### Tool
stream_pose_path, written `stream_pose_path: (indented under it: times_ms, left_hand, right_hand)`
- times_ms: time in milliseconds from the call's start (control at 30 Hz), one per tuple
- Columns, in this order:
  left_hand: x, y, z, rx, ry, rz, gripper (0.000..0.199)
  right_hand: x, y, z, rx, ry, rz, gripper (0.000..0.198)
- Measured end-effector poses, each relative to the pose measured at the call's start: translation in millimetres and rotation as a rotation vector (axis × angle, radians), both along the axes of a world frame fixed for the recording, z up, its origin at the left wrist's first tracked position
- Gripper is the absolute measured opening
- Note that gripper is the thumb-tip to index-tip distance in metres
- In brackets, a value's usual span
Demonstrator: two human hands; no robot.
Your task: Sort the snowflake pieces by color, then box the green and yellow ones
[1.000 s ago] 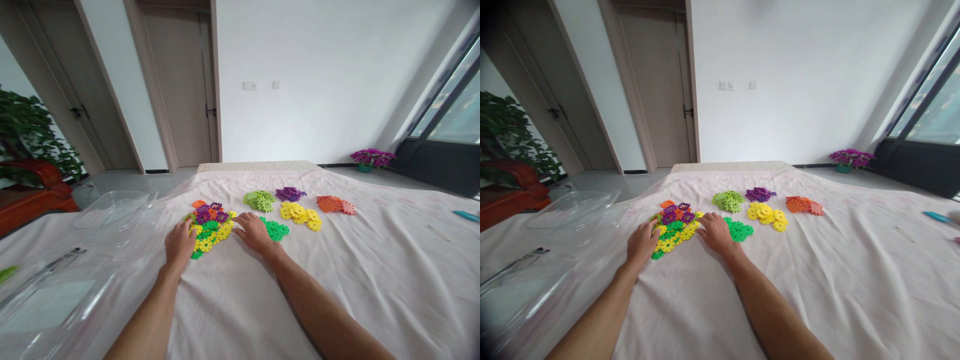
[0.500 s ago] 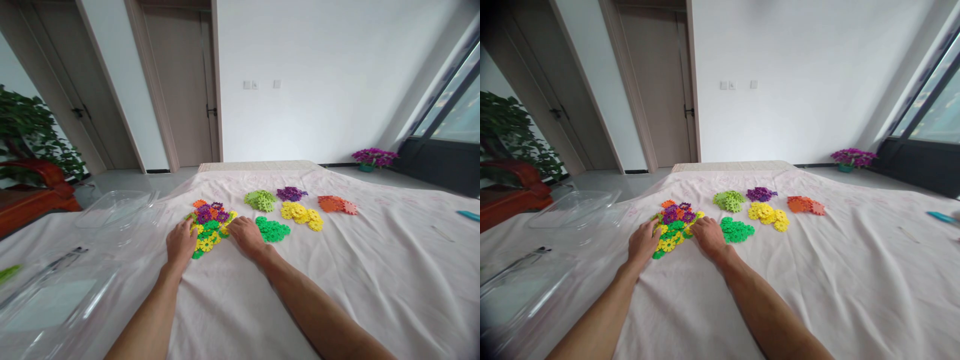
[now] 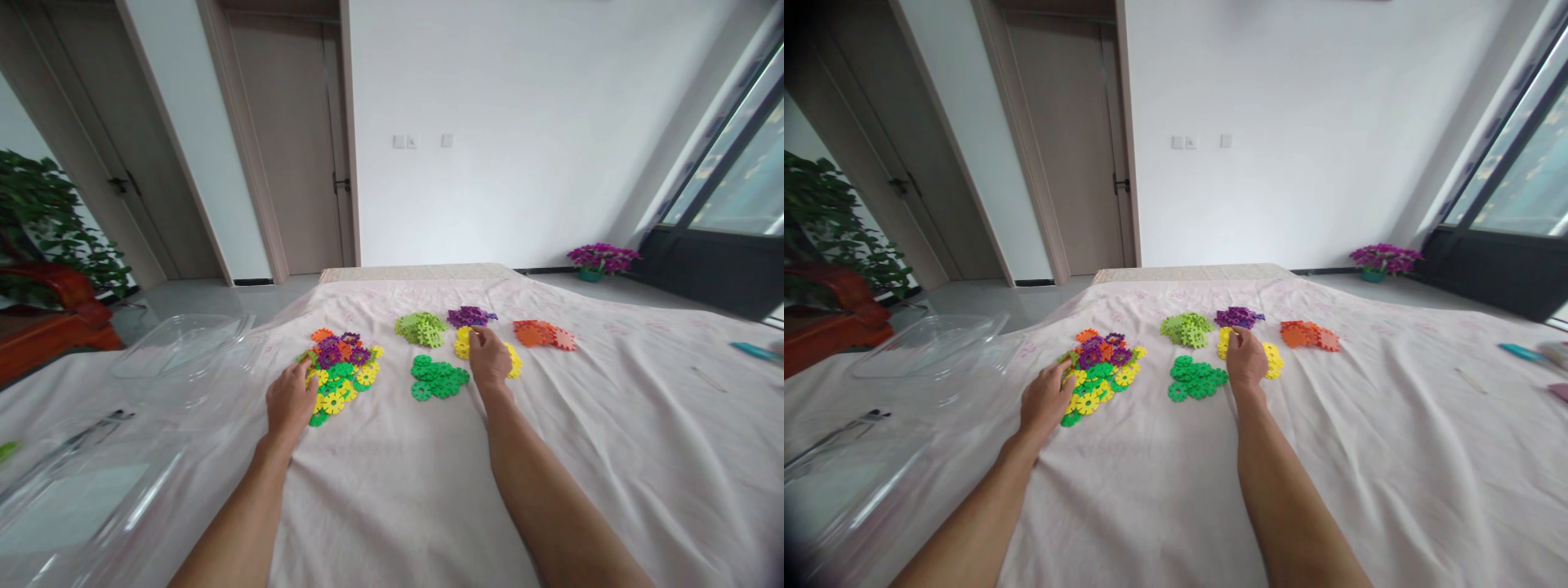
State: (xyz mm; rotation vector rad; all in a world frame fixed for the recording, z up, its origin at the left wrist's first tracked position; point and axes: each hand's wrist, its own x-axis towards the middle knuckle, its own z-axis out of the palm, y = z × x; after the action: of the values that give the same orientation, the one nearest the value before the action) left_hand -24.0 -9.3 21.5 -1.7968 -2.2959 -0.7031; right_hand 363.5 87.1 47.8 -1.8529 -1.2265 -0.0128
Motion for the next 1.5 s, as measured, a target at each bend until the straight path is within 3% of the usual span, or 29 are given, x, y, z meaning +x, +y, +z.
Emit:
stream_pose_path:
  times_ms: [133,300,533,633,767,900,1000,1133,1267,1500]
  left_hand:
    - [0,-1,0.1,0.012,-0.008,-0.005,0.043]
    - [-1,-1,-1.7,0.012,-0.014,-0.009,0.044]
    - [-2,1,-4.6,0.025,-0.012,-0.014,0.043]
    - [-2,1,-4.9,0.022,-0.014,-0.006,0.043]
    - [-1,0,-3.7,0.020,-0.010,0.002,0.043]
    - [0,0,-2.0,0.013,-0.001,-0.005,0.043]
    - [0,0,-1.5,0.007,-0.005,-0.008,0.043]
    - [0,0,-1.3,0.000,-0.014,-0.007,0.043]
    - [0,0,-0.5,-0.017,-0.015,0.008,0.043]
    - [2,0,1.2,-0.018,0.000,0.014,0.043]
  right_hand:
    - [30,2,-6,-0.079,0.043,-0.159,0.035]
    - [39,2,-12,-0.125,-0.046,-0.185,0.032]
    - [32,2,-12,-0.003,-0.120,-0.172,0.032]
    - [14,1,-7,0.085,-0.177,-0.038,0.031]
    - [-30,-7,0,0.156,-0.281,0.292,0.029]
    - [-85,-29,3,0.101,-0.401,0.691,0.026]
    - [-119,-49,2,0.018,-0.522,0.892,0.030]
    - [-139,-64,-1,-0.015,-0.639,1.004,0.037]
    - [-136,-63,0,-0.019,-0.637,1.058,0.025]
    - [-132,-60,0,-0.017,-0.623,1.061,0.035]
